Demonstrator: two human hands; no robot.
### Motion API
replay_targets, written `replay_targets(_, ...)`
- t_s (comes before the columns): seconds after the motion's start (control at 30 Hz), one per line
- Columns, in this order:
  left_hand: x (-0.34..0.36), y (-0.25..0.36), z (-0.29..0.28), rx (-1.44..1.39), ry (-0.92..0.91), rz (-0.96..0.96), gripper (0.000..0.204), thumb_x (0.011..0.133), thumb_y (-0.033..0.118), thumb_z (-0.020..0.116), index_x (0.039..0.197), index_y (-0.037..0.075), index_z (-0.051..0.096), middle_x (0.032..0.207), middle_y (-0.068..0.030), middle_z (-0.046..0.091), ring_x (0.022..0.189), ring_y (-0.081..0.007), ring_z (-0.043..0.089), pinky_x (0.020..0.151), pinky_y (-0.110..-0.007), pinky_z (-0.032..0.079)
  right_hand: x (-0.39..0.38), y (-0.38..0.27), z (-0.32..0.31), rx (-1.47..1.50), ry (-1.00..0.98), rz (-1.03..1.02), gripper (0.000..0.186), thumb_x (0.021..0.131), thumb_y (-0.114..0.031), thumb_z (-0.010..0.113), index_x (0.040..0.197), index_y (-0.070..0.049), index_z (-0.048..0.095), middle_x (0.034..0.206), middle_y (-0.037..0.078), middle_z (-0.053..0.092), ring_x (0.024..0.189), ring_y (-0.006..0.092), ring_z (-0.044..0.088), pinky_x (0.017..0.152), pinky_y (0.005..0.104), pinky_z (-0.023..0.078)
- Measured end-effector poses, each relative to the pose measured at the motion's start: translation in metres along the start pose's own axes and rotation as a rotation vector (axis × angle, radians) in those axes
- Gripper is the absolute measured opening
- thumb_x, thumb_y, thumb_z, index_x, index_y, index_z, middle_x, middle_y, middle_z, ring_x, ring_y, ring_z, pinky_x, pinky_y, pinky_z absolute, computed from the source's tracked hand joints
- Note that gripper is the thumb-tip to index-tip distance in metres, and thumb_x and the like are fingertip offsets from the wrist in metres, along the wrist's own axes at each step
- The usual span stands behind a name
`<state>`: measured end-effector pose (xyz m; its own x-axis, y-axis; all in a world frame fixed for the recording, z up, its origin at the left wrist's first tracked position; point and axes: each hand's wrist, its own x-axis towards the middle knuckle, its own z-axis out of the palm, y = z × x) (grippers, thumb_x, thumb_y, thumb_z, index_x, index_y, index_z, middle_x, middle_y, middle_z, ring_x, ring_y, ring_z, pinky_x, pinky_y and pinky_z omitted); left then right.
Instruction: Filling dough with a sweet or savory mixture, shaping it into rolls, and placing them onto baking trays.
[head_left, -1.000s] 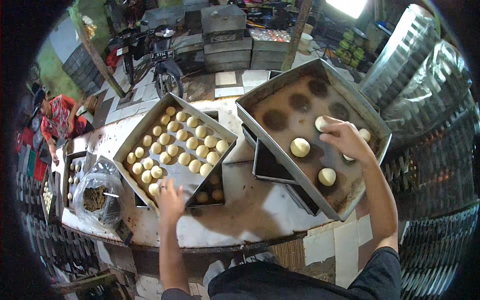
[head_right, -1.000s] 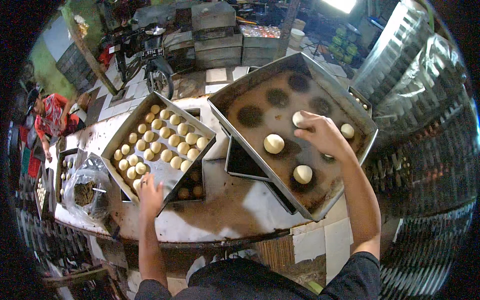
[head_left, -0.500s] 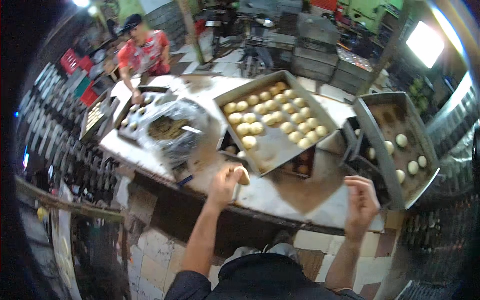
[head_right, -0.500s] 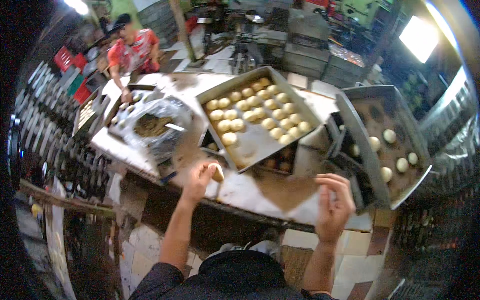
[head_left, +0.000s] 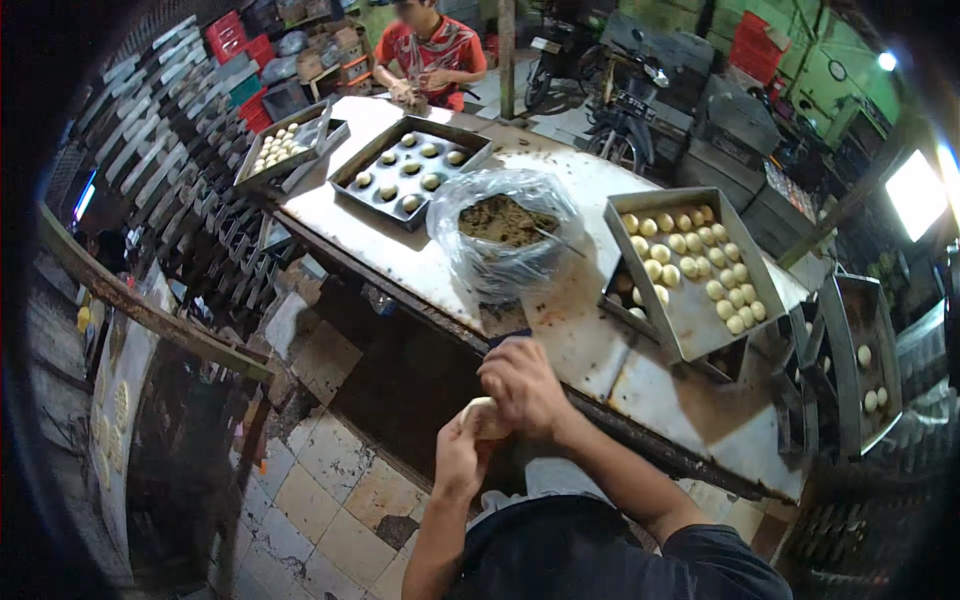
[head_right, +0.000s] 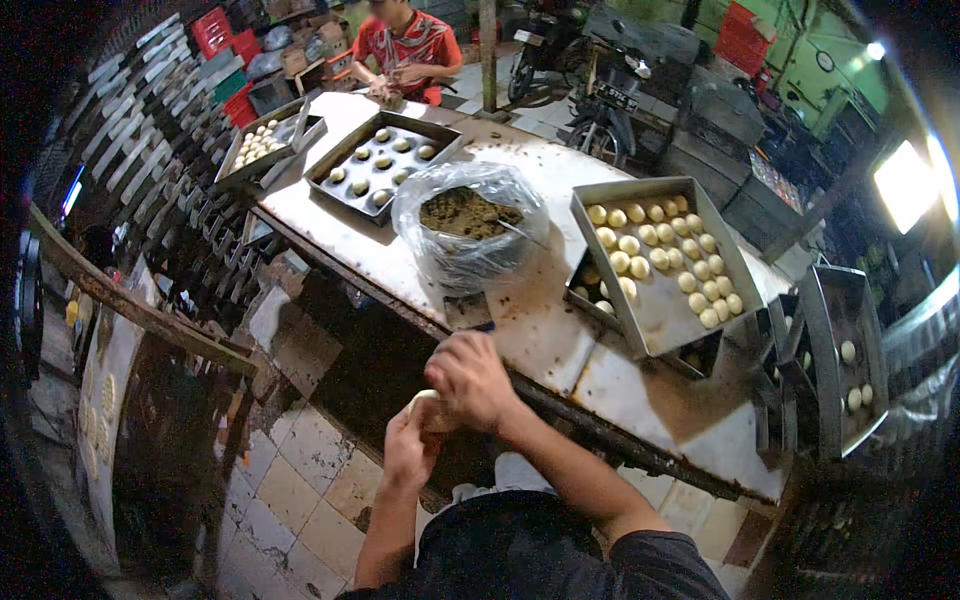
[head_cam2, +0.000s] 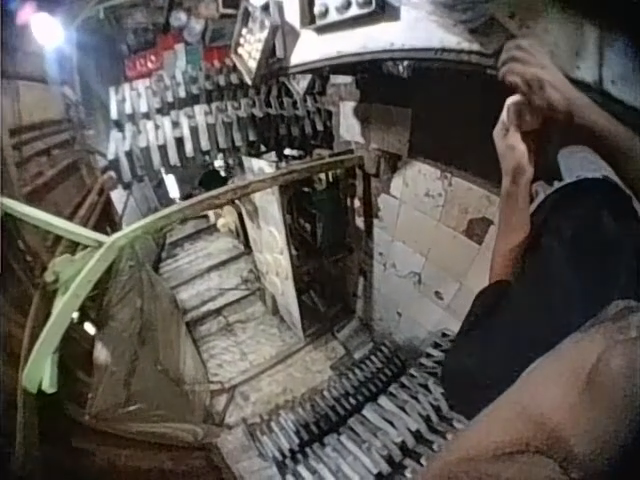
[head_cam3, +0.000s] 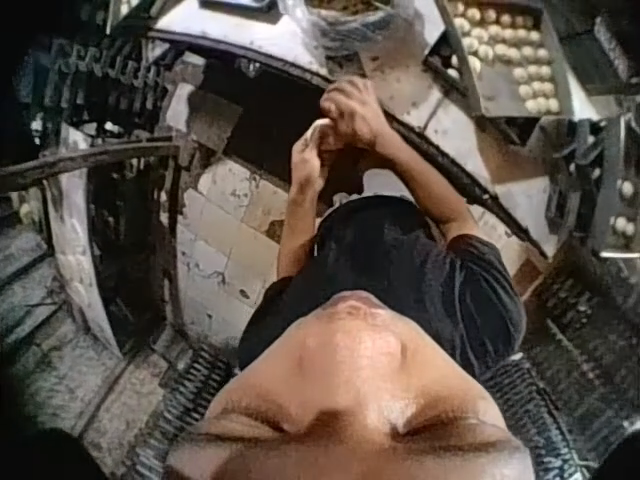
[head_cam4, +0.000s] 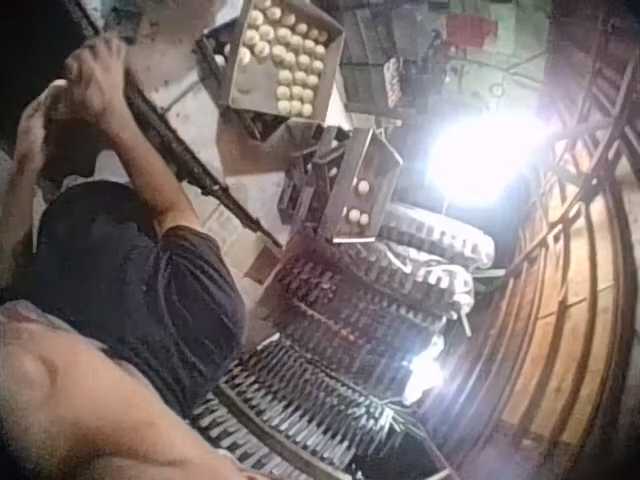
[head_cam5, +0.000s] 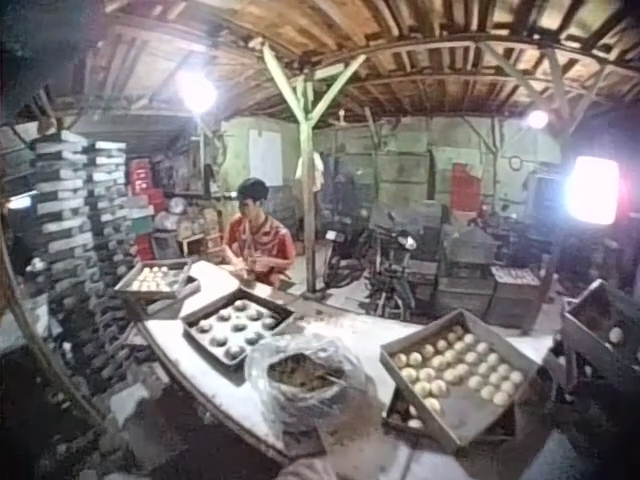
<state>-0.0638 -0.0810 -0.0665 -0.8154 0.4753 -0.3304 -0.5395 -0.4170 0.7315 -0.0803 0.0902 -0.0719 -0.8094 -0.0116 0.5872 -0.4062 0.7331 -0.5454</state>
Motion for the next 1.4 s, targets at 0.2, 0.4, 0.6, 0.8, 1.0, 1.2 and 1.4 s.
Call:
replay_targets(0.2, 0.039, 0.051, -0.037, 0.170, 0.097, 0.219, 0.043, 0.104, 0.022, 0.059, 0.136, -0.007, 0.055, 0.121, -0.0162, 0.067, 0.112, -0.0244, 0.066, 0.100, -0.035, 0.053, 0.102, 0.187, -0.016, -0.766, -0.005, 0.585, 0.033, 0.097, -0.022, 0.057, 0.121, 0.001, 0.061, 0.123, 0.025, 0.057, 0.107, 0.0390, 0.061, 0.096, 0.0473, 0.049)
replay_targets(0.4, 0.087, 0.115, -0.035, 0.247, 0.089, -0.065, 0.035, 0.103, 0.011, 0.059, 0.134, -0.004, 0.058, 0.108, -0.0141, 0.071, 0.099, -0.0205, 0.070, 0.094, -0.034, 0.056, 0.155, 0.229, -0.001, -0.524, -0.158, 0.758, 0.030, 0.100, -0.020, 0.051, 0.121, -0.001, 0.058, 0.119, 0.026, 0.060, 0.099, 0.0445, 0.066, 0.084, 0.0506, 0.054)
replay_targets(0.6, 0.192, 0.144, -0.034, 0.529, 0.085, -0.049, 0.025, 0.104, 0.017, 0.059, 0.114, -0.004, 0.067, 0.112, -0.0145, 0.072, 0.099, -0.0190, 0.069, 0.094, -0.033, 0.053, 0.226, 0.262, 0.044, -0.457, -0.806, 0.486, 0.026, 0.097, -0.017, 0.051, 0.117, -0.011, 0.067, 0.130, 0.018, 0.063, 0.109, 0.0339, 0.068, 0.087, 0.0469, 0.057)
replay_targets(0.8, 0.228, 0.137, -0.028, 0.563, 0.050, -0.168, 0.031, 0.105, 0.023, 0.057, 0.111, -0.006, 0.068, 0.111, -0.0140, 0.074, 0.096, -0.0178, 0.068, 0.092, -0.032, 0.051, 0.249, 0.273, 0.016, -0.422, -0.510, -0.086, 0.035, 0.094, -0.024, 0.056, 0.125, -0.014, 0.069, 0.124, 0.013, 0.070, 0.112, 0.0343, 0.066, 0.100, 0.0492, 0.050)
replay_targets(1.0, 0.258, 0.093, -0.019, 0.484, -0.059, -0.401, 0.033, 0.105, 0.026, 0.060, 0.114, -0.005, 0.070, 0.109, -0.0091, 0.074, 0.093, -0.0126, 0.066, 0.089, -0.027, 0.051, 0.234, 0.286, -0.014, -0.321, -1.086, 0.360, 0.037, 0.091, -0.011, 0.059, 0.128, -0.009, 0.066, 0.124, 0.014, 0.069, 0.103, 0.0345, 0.070, 0.088, 0.0431, 0.056)
replay_targets(1.2, 0.296, 0.071, 0.026, 0.608, -0.117, -0.262, 0.032, 0.101, 0.018, 0.065, 0.121, -0.007, 0.065, 0.106, -0.0099, 0.072, 0.096, -0.0148, 0.067, 0.087, -0.030, 0.053, 0.161, 0.211, -0.040, 0.799, -0.352, 1.216, 0.030, 0.097, -0.001, 0.057, 0.127, -0.005, 0.060, 0.096, 0.007, 0.066, 0.079, 0.0150, 0.062, 0.073, 0.0286, 0.053)
replay_targets(1.4, 0.315, 0.055, 0.043, 0.081, 0.124, -0.338, 0.027, 0.106, 0.019, 0.054, 0.119, -0.002, 0.064, 0.105, -0.0091, 0.071, 0.090, -0.0173, 0.068, 0.079, -0.030, 0.054, 0.129, 0.175, -0.007, 0.417, 0.234, 0.825, 0.010, 0.092, 0.011, 0.060, 0.093, 0.003, 0.065, 0.084, 0.004, 0.064, 0.078, 0.0104, 0.060, 0.069, 0.0273, 0.051)
